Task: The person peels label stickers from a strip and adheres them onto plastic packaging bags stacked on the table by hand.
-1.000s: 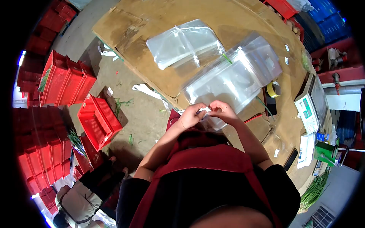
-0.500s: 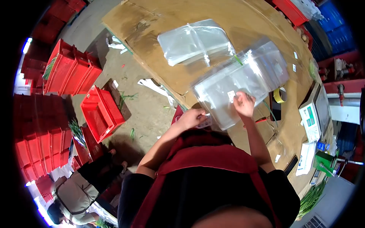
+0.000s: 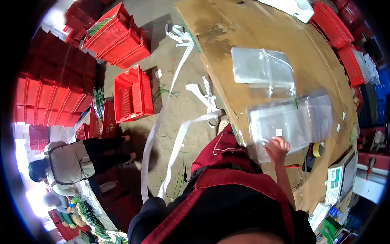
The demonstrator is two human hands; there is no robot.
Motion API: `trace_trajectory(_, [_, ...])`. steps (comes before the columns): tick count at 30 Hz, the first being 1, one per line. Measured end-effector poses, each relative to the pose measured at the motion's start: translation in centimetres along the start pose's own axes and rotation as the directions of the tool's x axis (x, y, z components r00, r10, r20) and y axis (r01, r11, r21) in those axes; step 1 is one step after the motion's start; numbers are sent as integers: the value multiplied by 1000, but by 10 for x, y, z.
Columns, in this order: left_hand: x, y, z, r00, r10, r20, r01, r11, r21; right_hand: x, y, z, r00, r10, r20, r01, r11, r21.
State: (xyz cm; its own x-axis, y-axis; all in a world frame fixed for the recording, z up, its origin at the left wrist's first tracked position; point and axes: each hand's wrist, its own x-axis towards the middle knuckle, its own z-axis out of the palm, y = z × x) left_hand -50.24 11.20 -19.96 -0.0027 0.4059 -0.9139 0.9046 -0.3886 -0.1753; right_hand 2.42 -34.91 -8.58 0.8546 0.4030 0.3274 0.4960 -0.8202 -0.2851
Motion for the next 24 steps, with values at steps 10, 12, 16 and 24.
trace_trajectory(10, [55,259,-57,738,672,-60,-674,737,-52,21,-5,-14,997,-19,72,12,995,98])
trace_trajectory(12, [-37,329,-125,664,697,-270,-730,682,-34,17,2,-4,988,94,125,-128,947,296])
trace_trajectory(16, [-103,395,-168,343,835,-431,-878,122,-464,11,26,-11,863,480,156,-433,544,719])
trace_trajectory(24, [-184,468,-135,93,937,-337,-878,-83,-472,25,79,-129,128,488,-863,-372,830,415])
